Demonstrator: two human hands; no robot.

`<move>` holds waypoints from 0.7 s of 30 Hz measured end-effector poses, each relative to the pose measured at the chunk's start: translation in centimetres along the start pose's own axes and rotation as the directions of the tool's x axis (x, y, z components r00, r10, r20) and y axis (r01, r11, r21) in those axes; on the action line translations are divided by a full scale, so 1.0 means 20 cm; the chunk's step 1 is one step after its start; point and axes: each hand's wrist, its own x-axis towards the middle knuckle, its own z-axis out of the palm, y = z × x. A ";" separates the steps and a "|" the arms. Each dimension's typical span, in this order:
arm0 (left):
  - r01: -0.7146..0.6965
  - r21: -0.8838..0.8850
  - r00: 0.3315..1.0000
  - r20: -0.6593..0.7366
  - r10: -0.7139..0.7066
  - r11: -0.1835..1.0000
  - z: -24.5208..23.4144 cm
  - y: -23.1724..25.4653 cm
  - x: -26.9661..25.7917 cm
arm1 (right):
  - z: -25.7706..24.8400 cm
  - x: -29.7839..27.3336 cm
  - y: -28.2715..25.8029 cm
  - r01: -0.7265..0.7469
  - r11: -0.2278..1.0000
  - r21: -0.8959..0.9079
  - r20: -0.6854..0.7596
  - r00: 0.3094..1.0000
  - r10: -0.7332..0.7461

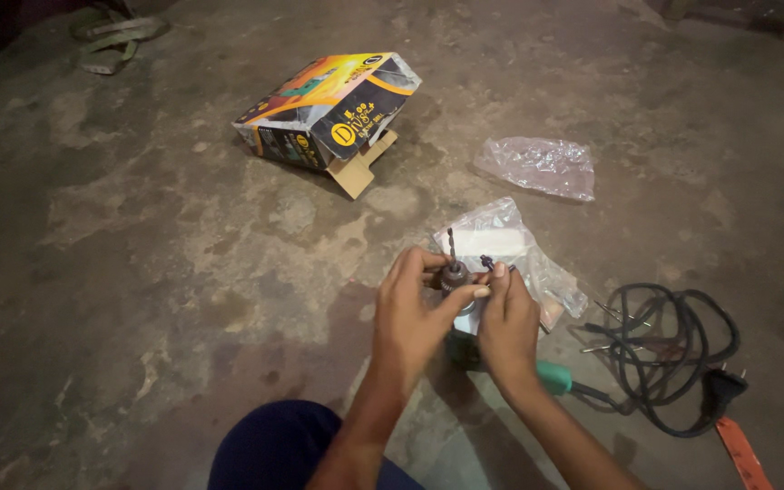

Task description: The person inserts a drill bit into the chuck of a corded electric drill and uses a chuck key to tighten it. They then remove the bit and repeat the process with another drill bit, securing it in place.

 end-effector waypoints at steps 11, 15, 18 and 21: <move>0.047 0.116 0.998 -0.051 -0.042 0.992 0.04 0.01 -0.01 | -0.01 0.00 0.02 -0.004 0.999 0.034 0.023 1.000 0.003; 0.140 -0.065 0.957 0.265 -0.118 0.988 -0.01 -0.09 0.03 | -0.02 0.03 0.06 -0.046 0.999 0.000 0.113 0.993 0.045; 0.328 -0.360 0.874 0.467 -0.136 0.873 0.00 -0.16 0.04 | -0.07 0.09 0.11 -0.025 1.000 -0.003 0.225 0.974 0.025; 0.306 -0.411 0.859 0.508 -0.063 0.858 0.01 -0.20 0.02 | -0.16 0.20 0.10 -0.155 0.986 0.068 0.391 0.913 0.116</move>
